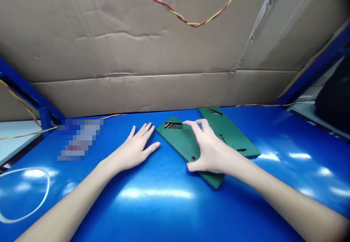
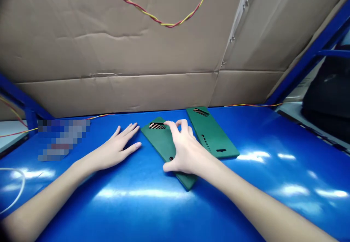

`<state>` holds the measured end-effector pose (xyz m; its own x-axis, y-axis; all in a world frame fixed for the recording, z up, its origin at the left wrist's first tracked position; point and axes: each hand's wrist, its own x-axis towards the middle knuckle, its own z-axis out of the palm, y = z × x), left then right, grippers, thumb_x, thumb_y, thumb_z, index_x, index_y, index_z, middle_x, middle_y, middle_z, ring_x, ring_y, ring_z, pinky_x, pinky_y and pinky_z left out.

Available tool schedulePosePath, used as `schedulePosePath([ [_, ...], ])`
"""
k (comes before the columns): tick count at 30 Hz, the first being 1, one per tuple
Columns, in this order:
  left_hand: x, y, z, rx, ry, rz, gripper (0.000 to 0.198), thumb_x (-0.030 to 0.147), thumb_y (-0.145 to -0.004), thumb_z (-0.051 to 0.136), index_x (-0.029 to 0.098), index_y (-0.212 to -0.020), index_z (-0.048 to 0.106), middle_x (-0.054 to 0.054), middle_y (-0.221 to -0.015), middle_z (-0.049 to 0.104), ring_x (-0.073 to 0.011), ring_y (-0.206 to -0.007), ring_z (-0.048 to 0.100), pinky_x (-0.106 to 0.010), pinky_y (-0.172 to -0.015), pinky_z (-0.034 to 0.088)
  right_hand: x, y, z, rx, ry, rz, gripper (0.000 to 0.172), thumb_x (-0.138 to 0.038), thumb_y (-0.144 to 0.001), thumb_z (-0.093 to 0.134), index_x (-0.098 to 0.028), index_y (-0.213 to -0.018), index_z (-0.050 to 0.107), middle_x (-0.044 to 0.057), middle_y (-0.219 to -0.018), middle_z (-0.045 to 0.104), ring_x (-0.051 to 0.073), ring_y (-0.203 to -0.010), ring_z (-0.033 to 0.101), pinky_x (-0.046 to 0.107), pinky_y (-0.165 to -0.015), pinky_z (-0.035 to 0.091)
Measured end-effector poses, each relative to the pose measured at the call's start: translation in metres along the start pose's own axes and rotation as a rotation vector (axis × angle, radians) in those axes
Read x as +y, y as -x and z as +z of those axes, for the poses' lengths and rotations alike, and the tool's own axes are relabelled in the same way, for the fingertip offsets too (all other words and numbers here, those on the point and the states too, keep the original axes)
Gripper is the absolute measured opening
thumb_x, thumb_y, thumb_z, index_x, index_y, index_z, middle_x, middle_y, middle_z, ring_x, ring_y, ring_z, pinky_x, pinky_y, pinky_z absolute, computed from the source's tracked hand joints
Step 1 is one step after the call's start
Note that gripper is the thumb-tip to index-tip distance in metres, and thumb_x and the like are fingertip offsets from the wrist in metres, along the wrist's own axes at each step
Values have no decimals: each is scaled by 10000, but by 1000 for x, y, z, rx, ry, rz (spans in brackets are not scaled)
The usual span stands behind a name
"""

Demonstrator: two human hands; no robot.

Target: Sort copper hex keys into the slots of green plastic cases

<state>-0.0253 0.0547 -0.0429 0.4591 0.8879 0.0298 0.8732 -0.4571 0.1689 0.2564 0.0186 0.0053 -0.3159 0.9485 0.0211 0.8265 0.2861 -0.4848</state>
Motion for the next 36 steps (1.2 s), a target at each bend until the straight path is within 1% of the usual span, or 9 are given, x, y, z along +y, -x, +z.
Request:
schedulePosePath([
  [4, 0, 0, -2, -22, 2, -12, 838, 722, -1037, 265, 137, -1633, 190, -116, -1678, 95, -289, -1557, 85, -549, -1252, 40, 2, -1, 2, -16, 7, 15, 1150, -362, -508, 853, -240, -1516, 313, 171, -1500, 246, 402, -1315, 452, 481, -992, 508],
  [7, 0, 0, -1, -24, 15, -12, 828, 718, -1037, 278, 153, -1635, 186, -106, -1680, 96, -300, -1555, 79, -554, -1252, 59, 4, -2, 1, -32, 9, -1, 1030, -372, -534, 836, -230, -1452, 392, 164, -1462, 350, 376, -1264, 500, 489, -990, 495],
  [10, 1, 1, -1, -20, 19, -2, 817, 714, -1038, 293, 168, -1637, 189, -102, -1679, 102, -311, -1553, 71, -559, -1251, 69, 5, -3, -2, -17, -20, -17, 854, -366, -565, 811, -255, -1340, 470, 129, -1394, 444, 324, -1143, 580, 450, -888, 530],
  [15, -2, 2, 1, -18, 13, 27, 814, 707, -1043, 302, 157, -1634, 195, -112, -1678, 99, -310, -1553, 69, -559, -1250, 57, 9, -7, -8, 63, -37, -12, 774, -348, -585, 790, -254, -1291, 487, 125, -1364, 480, 314, -1106, 611, 448, -901, 523],
  [20, -4, 4, 1, -17, 19, 40, 800, 696, -1047, 317, 177, -1639, 175, -103, -1679, 90, -315, -1550, 67, -556, -1251, 65, 33, -18, -28, 203, 50, -4, 755, -363, -609, 790, -233, -1300, 514, 142, -1320, 525, 338, -1171, 586, 455, -993, 488],
  [25, -1, 6, -4, -72, 32, 27, 819, 711, -1044, 291, 167, -1640, 155, -84, -1683, 58, -304, -1554, 22, -551, -1252, 33, 67, -28, -56, 280, 176, 160, 842, -464, -624, 806, -233, -1376, 507, 156, -1277, 553, 362, -1207, 563, 450, -1008, 481],
  [28, -1, 6, -4, -87, 32, 30, 821, 714, -1044, 286, 173, -1643, 138, -79, -1683, 38, -303, -1554, 6, -547, -1252, 23, 79, -29, -66, 237, 226, 255, 861, -481, -632, 803, -269, -1412, 507, 152, -1270, 541, 364, -1167, 584, 457, -968, 503],
  [32, -3, 7, -2, -73, 22, 56, 815, 706, -1046, 303, 188, -1646, 113, -76, -1681, 31, -309, -1551, 1, -554, -1252, 29, 84, -27, -67, 159, 271, 275, 869, -508, -669, 773, -318, -1469, 492, 148, -1311, 512, 354, -1094, 627, 452, -910, 532],
  [36, -3, 7, -2, -82, 20, 65, 816, 703, -1047, 306, 193, -1647, 94, -74, -1679, 18, -310, -1549, -8, -561, -1251, 35, 91, -25, -65, 46, 340, 306, 884, -567, -681, 762, -357, -1497, 493, 161, -1449, 430, 369, -1084, 642, 490, -920, 526],
])
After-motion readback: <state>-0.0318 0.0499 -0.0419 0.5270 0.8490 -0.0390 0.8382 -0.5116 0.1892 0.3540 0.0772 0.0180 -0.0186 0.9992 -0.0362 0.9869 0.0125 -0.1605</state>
